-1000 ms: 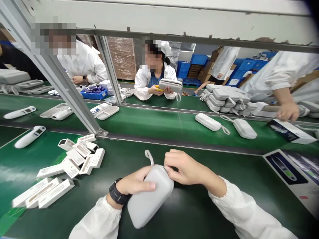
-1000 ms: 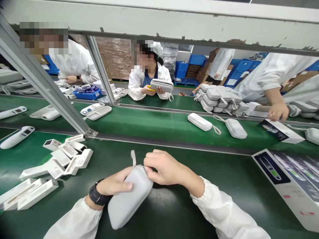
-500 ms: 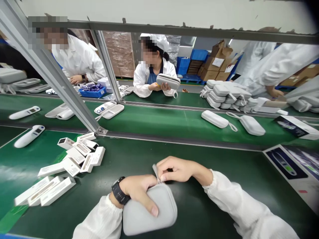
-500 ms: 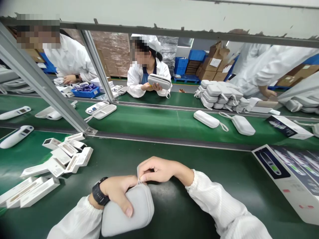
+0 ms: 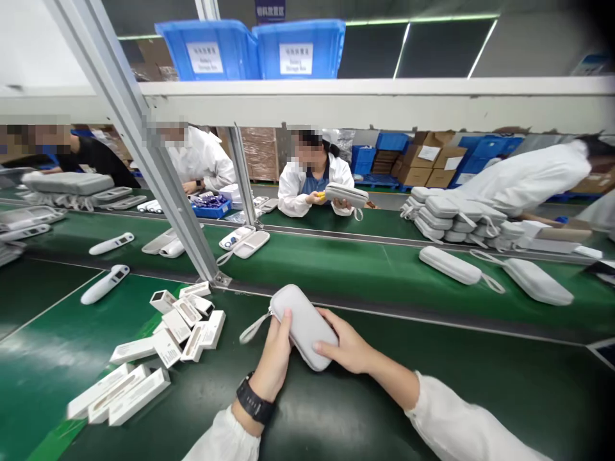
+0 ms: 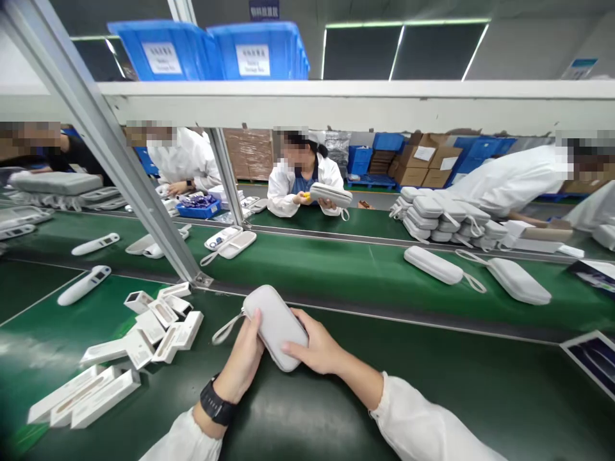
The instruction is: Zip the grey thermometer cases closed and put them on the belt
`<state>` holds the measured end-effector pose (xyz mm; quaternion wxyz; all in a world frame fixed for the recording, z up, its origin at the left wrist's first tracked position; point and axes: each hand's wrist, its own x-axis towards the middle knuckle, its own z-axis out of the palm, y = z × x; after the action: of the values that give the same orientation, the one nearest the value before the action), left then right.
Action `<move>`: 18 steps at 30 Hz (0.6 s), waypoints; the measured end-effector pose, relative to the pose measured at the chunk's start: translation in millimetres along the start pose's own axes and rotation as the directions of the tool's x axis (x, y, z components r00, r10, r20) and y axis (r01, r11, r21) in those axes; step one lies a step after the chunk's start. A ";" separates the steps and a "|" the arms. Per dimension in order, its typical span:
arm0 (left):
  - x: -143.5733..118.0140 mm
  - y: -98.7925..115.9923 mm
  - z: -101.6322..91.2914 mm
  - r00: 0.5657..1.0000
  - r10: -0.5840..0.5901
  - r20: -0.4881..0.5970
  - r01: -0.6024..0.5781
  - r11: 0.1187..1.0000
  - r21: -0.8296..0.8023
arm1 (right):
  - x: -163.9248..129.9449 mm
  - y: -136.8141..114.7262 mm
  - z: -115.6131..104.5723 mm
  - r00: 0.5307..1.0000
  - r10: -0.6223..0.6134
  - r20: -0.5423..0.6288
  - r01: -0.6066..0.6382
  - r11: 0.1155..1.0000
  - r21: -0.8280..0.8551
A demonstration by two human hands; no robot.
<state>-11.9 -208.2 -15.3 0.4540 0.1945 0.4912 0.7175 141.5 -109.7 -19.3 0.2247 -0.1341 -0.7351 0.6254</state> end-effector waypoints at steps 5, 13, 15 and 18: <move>8.8 -2.0 -8.7 0.998 -0.054 -0.013 0.055 0.953 0.298 | 54.7 24.5 -39.2 0.902 0.019 -0.430 -0.206 0.897 -0.392; 9.0 -15.1 -11.3 0.988 0.066 0.139 -0.126 0.865 0.485 | 132.5 32.6 -122.0 0.583 -0.042 -0.811 -0.710 0.459 -0.534; 9.9 -16.5 -9.1 0.988 0.094 0.122 -0.140 0.872 0.468 | 152.0 28.8 -105.6 0.689 -0.143 -0.710 -0.635 0.352 -0.687; 12.7 -15.1 -7.1 0.991 0.115 0.064 -0.131 0.898 0.420 | 193.9 26.8 -61.9 0.913 -0.134 -0.385 -0.333 0.300 -0.894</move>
<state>-16.6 -199.7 -33.8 0.3642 0.3324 0.6130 0.6174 2.8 41.1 -6.8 0.2027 -0.4081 -0.8891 0.0438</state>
